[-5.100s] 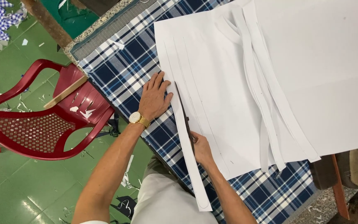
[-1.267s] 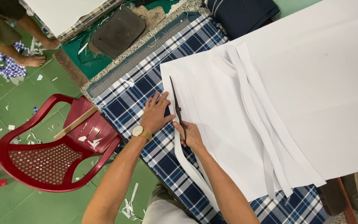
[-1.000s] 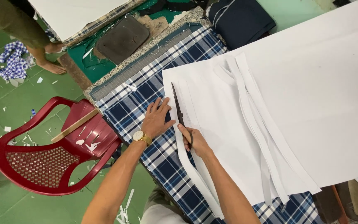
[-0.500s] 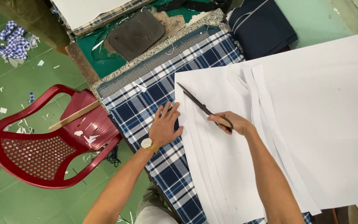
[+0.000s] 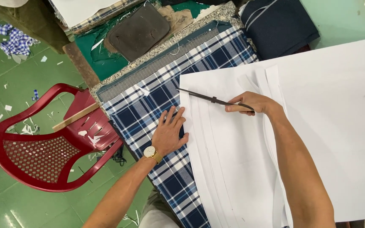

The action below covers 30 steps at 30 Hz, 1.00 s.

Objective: The person uses a pair of scissors to cut a large piece of white fabric laid out on a blue plaid table. They repeatedly cut along marked lines, separating the fabric into long strips, and occasionally lift or adjust the material to continue cutting.

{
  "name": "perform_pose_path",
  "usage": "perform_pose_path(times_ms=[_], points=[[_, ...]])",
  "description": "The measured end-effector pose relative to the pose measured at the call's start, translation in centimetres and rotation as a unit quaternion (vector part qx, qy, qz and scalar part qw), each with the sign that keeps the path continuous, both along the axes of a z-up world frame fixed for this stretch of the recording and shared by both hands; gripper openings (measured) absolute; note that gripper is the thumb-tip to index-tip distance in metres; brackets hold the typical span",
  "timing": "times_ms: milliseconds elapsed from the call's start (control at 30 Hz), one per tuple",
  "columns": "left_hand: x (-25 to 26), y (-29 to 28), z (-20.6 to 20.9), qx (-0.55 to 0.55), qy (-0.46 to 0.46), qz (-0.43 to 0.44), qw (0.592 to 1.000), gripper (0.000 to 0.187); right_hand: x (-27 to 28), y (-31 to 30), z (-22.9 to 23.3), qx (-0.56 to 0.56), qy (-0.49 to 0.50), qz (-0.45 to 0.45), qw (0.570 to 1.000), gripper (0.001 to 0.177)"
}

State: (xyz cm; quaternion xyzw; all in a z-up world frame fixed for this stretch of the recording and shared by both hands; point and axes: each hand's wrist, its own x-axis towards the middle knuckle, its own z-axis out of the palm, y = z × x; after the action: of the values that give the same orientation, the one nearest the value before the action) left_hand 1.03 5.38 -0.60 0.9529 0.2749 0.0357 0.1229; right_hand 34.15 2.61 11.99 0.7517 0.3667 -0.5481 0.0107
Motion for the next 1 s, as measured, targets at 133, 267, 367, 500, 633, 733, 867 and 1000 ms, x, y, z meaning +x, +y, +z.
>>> perform_pose_path(times_ms=[133, 267, 367, 500, 633, 733, 867, 1000], points=[[0.1, 0.0, -0.2, 0.023, -0.003, 0.001, 1.000, 0.050, -0.2, 0.3, 0.8, -0.001, -0.008, 0.007, 1.000, 0.082], [0.0, 0.0, -0.6, 0.028, -0.014, 0.004, 1.000, 0.051, -0.5, 0.7, 0.3, 0.014, -0.075, 0.072, 0.994, 0.079], [0.0, -0.1, -0.6, 0.024, -0.013, 0.008, 1.000, 0.052, -1.2, 0.2, -0.2, 0.026, -0.150, 0.141, 0.978, 0.070], [-0.1, -0.2, -0.7, 0.018, -0.011, 0.011, 1.000, 0.053, -4.9, -1.8, 2.6, 0.043, -0.222, 0.154, 0.962, 0.086], [-0.3, -0.3, -0.9, 0.025, -0.021, 0.004, 0.999, 0.054, -9.2, -8.8, 4.6, 0.068, -0.174, 0.077, 0.979, 0.077], [-0.4, -0.6, -1.1, 0.049, -0.018, 0.001, 0.999, 0.053, -11.2, -17.9, 3.1, 0.153, -0.087, -0.073, 0.982, 0.067], [-0.5, -0.6, -2.1, 0.072, -0.077, -0.014, 0.994, 0.052, -14.4, -31.9, 1.4, 0.206, -0.002, -0.292, 0.934, 0.063], [-0.4, -2.7, -1.9, 0.119, -0.130, -0.021, 0.984, 0.037, -17.9, -45.6, -1.1, 0.166, 0.008, -0.515, 0.841, 0.056]])
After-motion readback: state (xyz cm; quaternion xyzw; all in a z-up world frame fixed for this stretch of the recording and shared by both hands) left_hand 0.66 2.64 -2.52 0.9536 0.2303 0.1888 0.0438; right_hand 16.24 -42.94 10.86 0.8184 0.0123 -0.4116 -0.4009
